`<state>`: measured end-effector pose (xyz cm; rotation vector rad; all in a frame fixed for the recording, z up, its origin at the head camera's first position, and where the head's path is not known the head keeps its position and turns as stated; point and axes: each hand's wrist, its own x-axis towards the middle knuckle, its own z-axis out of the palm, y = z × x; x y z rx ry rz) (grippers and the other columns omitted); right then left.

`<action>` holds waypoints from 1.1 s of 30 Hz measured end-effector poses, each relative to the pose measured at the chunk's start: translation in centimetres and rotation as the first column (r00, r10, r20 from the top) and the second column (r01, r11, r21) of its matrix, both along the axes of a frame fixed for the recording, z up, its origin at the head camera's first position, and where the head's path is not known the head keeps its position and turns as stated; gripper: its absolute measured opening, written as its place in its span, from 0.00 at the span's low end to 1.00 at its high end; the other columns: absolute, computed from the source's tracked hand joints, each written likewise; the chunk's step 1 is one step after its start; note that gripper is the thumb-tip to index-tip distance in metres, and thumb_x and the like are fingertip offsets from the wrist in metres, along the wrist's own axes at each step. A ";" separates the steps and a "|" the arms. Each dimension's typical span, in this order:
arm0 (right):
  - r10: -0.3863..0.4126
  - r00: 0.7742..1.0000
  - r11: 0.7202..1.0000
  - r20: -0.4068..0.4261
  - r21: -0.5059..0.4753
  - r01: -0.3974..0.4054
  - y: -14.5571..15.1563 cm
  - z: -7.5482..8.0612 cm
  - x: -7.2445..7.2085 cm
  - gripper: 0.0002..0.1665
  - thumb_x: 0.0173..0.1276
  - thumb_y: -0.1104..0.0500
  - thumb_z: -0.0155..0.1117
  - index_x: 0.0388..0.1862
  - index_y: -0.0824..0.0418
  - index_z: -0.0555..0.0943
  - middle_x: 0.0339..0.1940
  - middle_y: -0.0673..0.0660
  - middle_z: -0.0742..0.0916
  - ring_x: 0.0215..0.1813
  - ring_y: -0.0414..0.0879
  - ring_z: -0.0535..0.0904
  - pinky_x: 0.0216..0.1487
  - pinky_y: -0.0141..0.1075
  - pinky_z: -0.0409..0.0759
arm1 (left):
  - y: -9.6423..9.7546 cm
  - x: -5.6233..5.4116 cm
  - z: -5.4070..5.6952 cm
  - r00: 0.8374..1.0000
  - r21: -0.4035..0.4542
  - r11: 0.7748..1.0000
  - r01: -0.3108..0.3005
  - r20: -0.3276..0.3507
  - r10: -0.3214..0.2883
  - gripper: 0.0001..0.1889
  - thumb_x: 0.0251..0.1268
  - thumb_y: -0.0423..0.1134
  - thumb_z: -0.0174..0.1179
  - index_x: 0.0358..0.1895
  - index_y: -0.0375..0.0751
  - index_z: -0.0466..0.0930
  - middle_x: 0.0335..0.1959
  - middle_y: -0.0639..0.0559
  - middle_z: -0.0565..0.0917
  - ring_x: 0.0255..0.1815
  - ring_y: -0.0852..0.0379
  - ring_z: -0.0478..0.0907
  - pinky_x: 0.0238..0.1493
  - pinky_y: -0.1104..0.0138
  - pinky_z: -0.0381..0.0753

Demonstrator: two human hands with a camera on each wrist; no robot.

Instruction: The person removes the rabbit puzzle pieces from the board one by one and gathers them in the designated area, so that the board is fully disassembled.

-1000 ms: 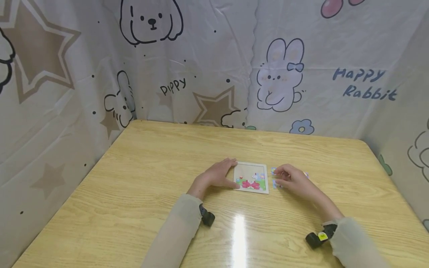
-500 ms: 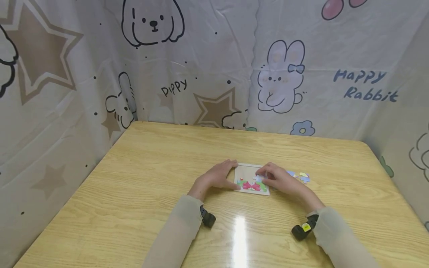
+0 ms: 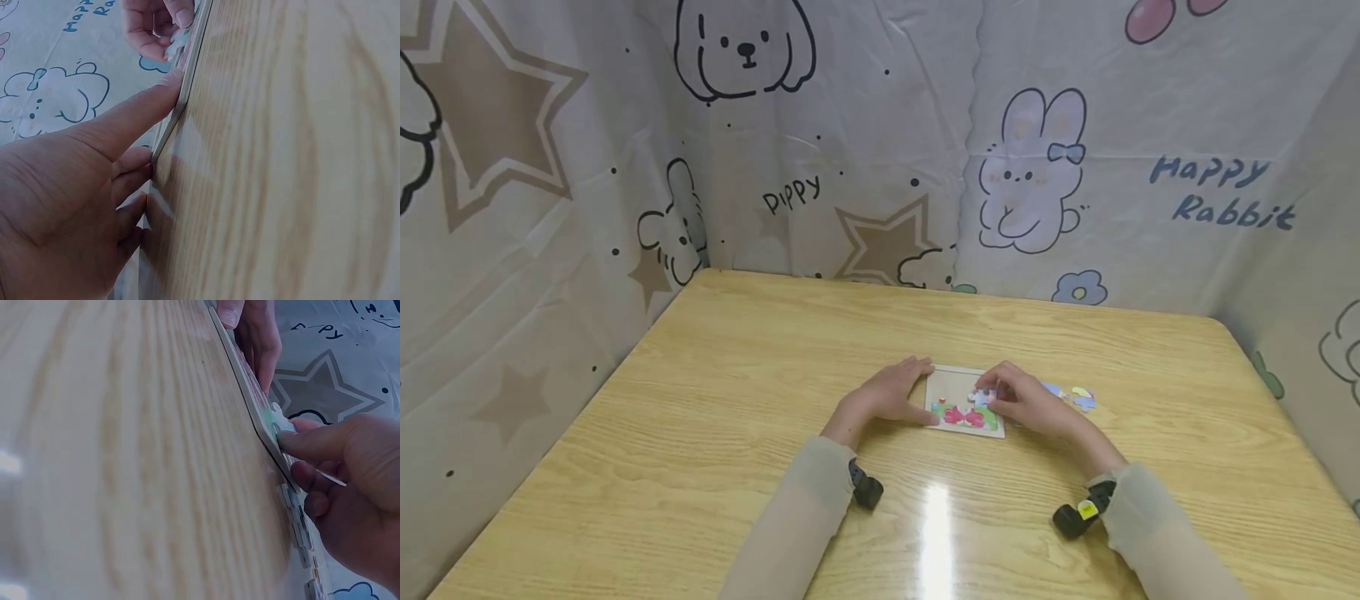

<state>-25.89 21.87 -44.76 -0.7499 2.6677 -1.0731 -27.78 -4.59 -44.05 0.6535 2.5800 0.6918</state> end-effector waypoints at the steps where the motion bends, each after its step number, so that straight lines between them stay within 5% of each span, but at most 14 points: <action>1: -0.002 1.000 1.000 -0.006 -0.009 0.002 0.1 -0.1 0.0 0.14 0.70 0.67 0.59 0.54 0.60 0.77 0.45 0.56 0.79 0.42 0.42 0.71 0.39 0.27 0.73 | 0.0 0.0 0.0 1.000 -0.001 1.000 0.000 0.000 0.000 0.48 0.57 0.58 0.68 0.77 0.49 0.54 0.81 0.53 0.51 0.83 0.52 0.44 0.83 0.55 0.47; 21: -0.105 0.991 0.994 -0.077 -0.048 0.101 0.5 -0.1 0.6 0.12 0.70 0.69 0.57 0.48 0.57 0.81 0.49 0.56 0.83 0.52 0.50 0.79 0.53 0.33 0.80 | 0.1 0.1 0.3 1.000 0.012 1.000 0.003 0.005 -0.003 0.47 0.57 0.56 0.69 0.77 0.48 0.55 0.81 0.54 0.51 0.83 0.52 0.43 0.83 0.55 0.46; 33: -0.176 0.979 0.984 -0.100 -0.030 0.174 3.2 0.1 1.9 0.13 0.69 0.69 0.59 0.47 0.56 0.82 0.45 0.55 0.83 0.44 0.44 0.75 0.42 0.27 0.76 | 0.1 0.1 0.3 1.000 0.016 1.000 -0.003 0.013 0.003 0.47 0.56 0.56 0.69 0.77 0.48 0.55 0.81 0.53 0.51 0.83 0.51 0.44 0.83 0.53 0.48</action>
